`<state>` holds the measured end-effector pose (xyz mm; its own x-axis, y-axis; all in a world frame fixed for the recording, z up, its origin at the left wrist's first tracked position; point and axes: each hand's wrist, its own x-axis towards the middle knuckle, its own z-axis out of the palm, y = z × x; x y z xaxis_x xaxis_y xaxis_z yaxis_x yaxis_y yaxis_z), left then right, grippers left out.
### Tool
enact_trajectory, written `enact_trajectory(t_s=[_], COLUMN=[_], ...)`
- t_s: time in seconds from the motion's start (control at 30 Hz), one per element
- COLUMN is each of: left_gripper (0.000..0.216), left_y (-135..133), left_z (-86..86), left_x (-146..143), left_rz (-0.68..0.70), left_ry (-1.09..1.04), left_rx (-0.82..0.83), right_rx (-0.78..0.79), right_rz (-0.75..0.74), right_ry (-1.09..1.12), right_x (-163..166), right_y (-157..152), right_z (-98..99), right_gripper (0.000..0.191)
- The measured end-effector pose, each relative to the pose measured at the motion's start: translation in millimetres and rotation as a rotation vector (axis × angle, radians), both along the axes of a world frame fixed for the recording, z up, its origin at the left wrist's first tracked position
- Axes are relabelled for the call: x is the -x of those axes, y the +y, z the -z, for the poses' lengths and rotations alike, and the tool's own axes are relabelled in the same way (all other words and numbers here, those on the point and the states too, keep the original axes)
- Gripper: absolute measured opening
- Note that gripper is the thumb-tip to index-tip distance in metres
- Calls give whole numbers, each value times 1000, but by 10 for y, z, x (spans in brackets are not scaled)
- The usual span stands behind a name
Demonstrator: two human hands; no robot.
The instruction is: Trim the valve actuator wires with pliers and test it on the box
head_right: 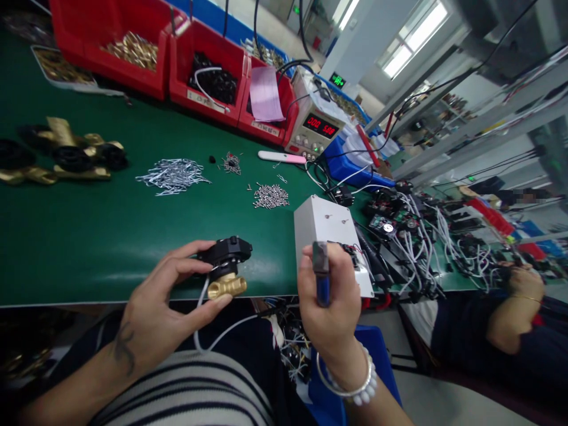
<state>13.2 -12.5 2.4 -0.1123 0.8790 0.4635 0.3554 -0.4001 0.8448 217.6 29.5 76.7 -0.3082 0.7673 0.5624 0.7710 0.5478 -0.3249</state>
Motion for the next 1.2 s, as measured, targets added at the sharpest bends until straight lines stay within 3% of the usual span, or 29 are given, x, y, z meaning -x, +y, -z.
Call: enact_trajectory(t_s=[0.13, 0.17, 0.3, 0.33, 0.47, 0.5, 0.63, 0.8, 0.93, 1.0, 1.1, 1.2], left_gripper=[25, 26, 26, 26, 26, 25, 25, 25, 24, 24, 25, 25], left_y=[-4, -4, 0, 1, 0, -1, 1, 6, 8, 9, 9, 8], left_z=[6, 7, 4, 4, 6, 6, -1, -2, -4, -6, -3, 9], left_x=[4, 3, 0, 0, 8, 10, 14, 21, 24, 26, 28, 26], left_rz=[-12, -13, -5, -3, -11, -11, -6, -13, 2, 0, -11, -7], left_ry=[4, 3, 8, 10, 9, 9, 9, 5, 17, 19, 22, 21], left_rx=[8, 11, 1, -1, 10, 15, 13, 20, 10, 2, -1, 6], right_rx=[323, 343, 18, 3, 234, 230, -20, 215, -24, 12, 206, 86], right_rz=[-210, -213, -89, -103, -231, -223, -122, -227, -117, -135, -208, -153], right_ry=[-352, -369, -47, -55, -439, -434, -57, -450, -165, -188, -394, -184], right_x=[19, 22, 17, 14, 11, 11, 13, 7, 5, 13, 27, 25], right_y=[23, 28, 29, 30, 51, 54, 43, 63, 61, 49, 37, 37], right_z=[22, 20, -6, -7, -5, -9, -11, 16, -17, 2, 54, 50], right_gripper=[27, 26, 22, 23, 27, 27, 25, 27, 24, 25, 30, 28])
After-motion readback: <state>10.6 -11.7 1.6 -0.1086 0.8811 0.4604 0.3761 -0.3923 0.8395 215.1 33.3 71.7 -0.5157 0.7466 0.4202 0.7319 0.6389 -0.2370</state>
